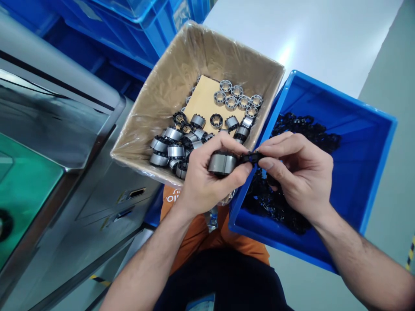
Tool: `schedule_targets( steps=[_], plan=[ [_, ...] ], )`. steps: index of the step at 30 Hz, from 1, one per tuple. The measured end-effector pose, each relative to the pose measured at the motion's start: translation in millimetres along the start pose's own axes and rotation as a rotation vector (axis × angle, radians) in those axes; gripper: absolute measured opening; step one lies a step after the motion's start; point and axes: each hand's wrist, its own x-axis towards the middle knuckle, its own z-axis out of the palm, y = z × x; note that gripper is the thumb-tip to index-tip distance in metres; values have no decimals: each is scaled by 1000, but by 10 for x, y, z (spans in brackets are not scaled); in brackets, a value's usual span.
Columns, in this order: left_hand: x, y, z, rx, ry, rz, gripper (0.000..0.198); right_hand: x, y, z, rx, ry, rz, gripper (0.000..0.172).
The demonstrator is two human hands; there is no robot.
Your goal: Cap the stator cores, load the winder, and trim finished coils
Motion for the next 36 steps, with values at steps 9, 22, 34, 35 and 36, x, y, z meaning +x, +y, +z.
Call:
schedule_targets(
  steps=[9,22,34,35,36],
  plan=[
    [-43,-22,-22,-351,-67,-405,54,24,-4,-87,82,-38,32,40],
    [-97,19,-16,-315,-179,-492,55,-40,2,25,103,-52,171,42],
    [72,40,-285,380,-158,-148,23,61,19,-256,-197,-144,174,15],
    [121,63,-358,590,-117,-164,20,67,56,-459,-342,-187,165,11],
    [176,83,-440,804,-93,-194,20,46,115,-684,-505,-242,158,16]
  ],
)
